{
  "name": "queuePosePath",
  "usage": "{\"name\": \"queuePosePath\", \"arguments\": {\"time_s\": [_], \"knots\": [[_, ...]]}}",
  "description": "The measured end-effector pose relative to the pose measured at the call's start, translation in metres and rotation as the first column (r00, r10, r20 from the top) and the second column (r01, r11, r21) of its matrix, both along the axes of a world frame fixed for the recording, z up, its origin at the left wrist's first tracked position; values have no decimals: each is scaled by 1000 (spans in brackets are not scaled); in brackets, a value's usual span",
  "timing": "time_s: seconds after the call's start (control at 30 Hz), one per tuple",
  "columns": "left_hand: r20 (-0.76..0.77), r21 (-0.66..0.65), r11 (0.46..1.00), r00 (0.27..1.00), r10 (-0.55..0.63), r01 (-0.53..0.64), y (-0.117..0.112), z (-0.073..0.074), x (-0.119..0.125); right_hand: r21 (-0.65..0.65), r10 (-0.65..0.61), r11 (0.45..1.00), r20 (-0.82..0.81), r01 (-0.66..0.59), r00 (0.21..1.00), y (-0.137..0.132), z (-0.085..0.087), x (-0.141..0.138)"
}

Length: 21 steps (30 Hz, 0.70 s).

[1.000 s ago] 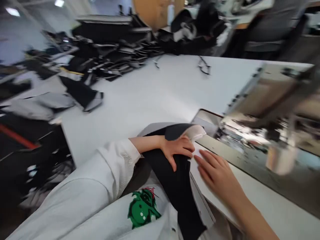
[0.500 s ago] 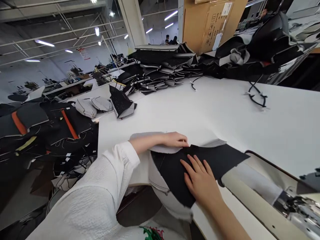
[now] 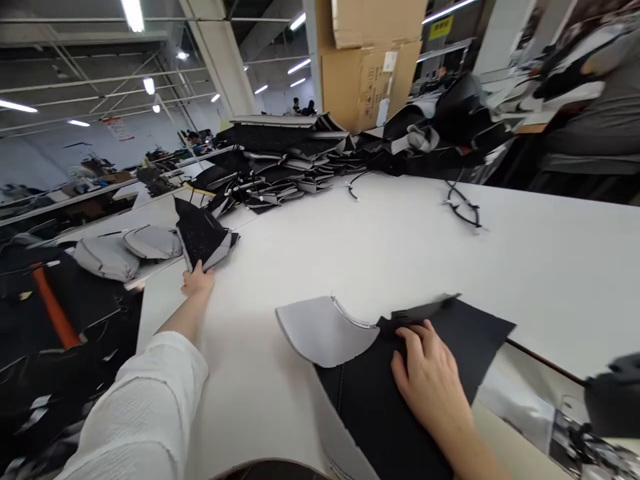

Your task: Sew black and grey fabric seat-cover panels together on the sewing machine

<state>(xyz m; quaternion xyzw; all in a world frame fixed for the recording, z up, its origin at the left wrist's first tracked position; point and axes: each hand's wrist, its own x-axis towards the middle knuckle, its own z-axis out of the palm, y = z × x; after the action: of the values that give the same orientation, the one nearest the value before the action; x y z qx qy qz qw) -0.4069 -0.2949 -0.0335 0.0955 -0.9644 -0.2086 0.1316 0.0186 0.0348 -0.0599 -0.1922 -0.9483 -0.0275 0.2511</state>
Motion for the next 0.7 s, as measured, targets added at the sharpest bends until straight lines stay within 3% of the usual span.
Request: {"name": "queuePosePath", "arguments": {"time_s": [0.17,0.23,0.33,0.4,0.47,0.53,0.57,0.63,0.7], "knots": [[-108,-9,996,990,-86,86,15,3,18,54,-32,998,39,30,999,-1,-2,2],[-159,-40,980,967,-199,195,24,-1,46,49,-33,998,56,30,998,-1,-3,2],[-195,-94,918,897,-397,386,30,-15,117,41,-19,999,53,17,998,-2,-5,5],[-204,-120,857,833,-515,501,27,-26,173,47,-6,999,45,4,999,-2,-6,8],[-251,-139,739,698,-671,660,15,-34,225,62,8,998,35,-10,999,-3,-6,13],[-308,-144,619,559,-769,772,-5,-36,262,81,31,996,20,-32,999,-3,-5,18],[-323,-133,590,528,-785,796,-16,-35,274,89,43,995,12,-44,999,-3,-5,20],[-292,-36,605,571,-767,795,-40,-26,285,91,68,993,12,-69,998,-1,-7,24],[-227,204,659,689,-688,724,-59,-13,281,67,102,992,11,-103,995,5,-14,22]]}}
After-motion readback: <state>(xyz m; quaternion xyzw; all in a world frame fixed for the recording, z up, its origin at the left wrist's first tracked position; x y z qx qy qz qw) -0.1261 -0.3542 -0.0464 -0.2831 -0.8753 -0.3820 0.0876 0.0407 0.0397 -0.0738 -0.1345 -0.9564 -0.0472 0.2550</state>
